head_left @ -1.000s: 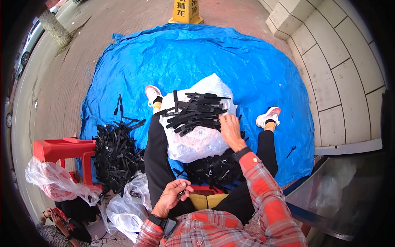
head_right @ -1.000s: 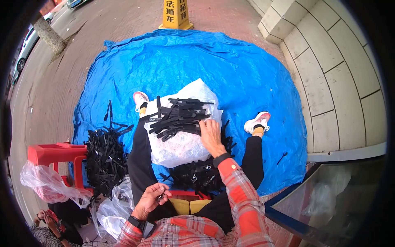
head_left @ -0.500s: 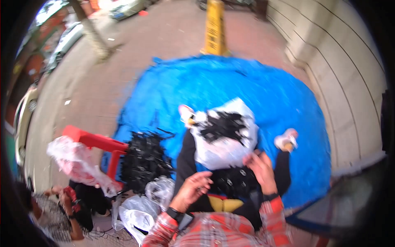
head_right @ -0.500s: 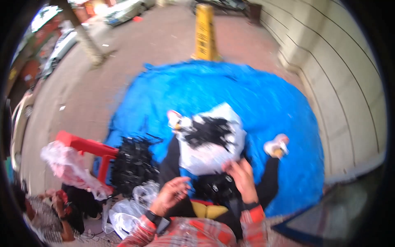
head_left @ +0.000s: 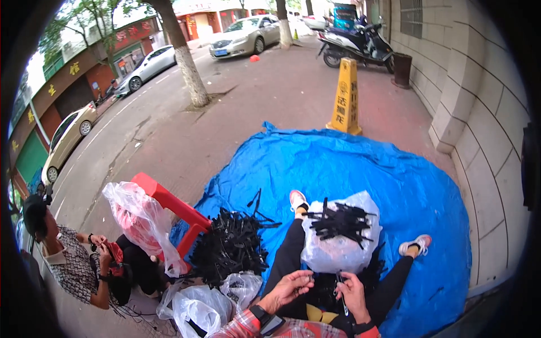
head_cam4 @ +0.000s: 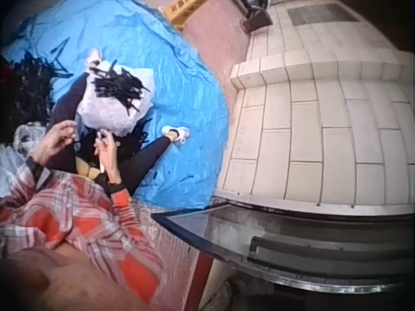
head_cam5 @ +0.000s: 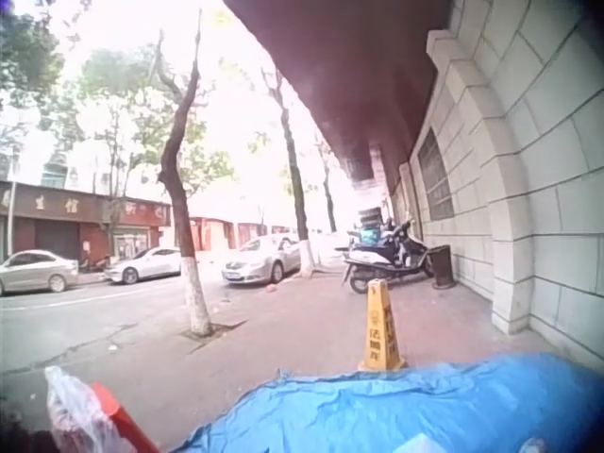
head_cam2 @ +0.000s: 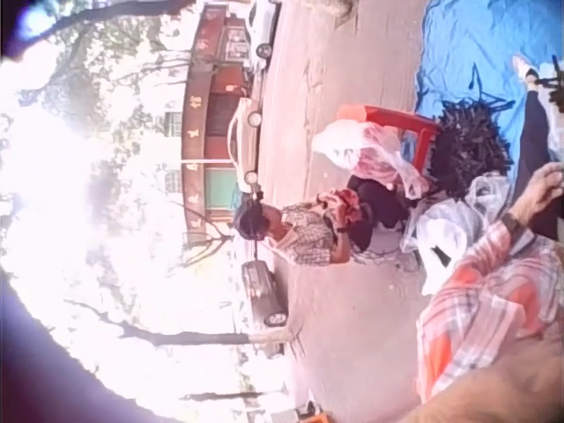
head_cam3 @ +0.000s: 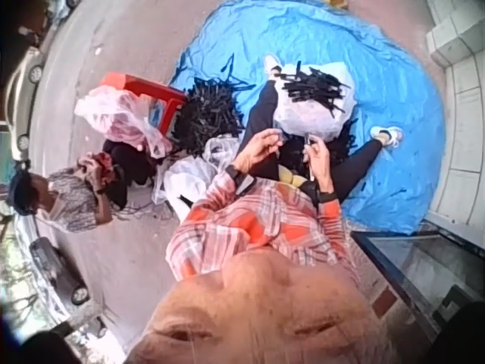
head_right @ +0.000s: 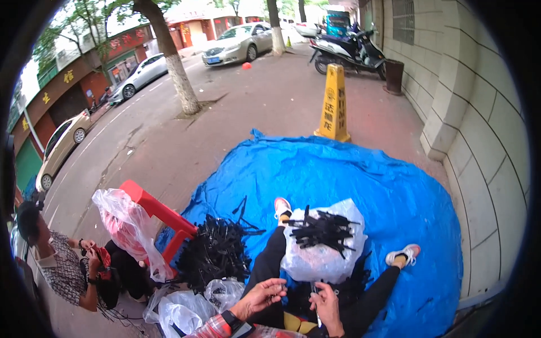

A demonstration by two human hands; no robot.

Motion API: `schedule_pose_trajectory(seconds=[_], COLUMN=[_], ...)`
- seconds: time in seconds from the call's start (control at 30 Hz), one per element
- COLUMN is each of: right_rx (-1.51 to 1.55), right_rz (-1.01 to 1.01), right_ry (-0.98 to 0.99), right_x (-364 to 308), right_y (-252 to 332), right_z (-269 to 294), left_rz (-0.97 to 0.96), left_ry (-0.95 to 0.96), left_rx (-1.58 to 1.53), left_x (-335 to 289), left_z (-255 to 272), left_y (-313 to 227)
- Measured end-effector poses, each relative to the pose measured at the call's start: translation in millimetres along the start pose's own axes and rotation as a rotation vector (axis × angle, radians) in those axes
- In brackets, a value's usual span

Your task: Manually assembling plastic buckles and components onto nylon straps.

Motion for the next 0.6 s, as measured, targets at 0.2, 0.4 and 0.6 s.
schedule_pose_trajectory(seconds=[0.2,0.4,0.6], right_rx=[0.145,0.227,0.289], right_rz=[-0.085,-0.157,-0.262], right_ry=[0.076,0.141,0.236], right_x=[1.3,-3.8,-11.6], right_y=[22.3,11.5,14.8], right_z=[-14.7,-35.0,-54.2], left_rz=[-0.18,-0.169,-0.147], left_ry=[0.073,0.042,0.095], left_rx=[0.09,0.154,0.122], left_x=[7.7,-1.4,-7.5], left_z=[-26.2,-34.8,-28.2], left_y=[-29.4,-34.2,-20.9])
Point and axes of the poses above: each hand's wrist, its own x-axis towards the middle knuckle, its own z-axis out of the back of the hand, y = z × x, the point moved 8 cm from there along x, towards the middle knuckle, and after that the axes turned 12 degrees about x, right-handed, at the moved point
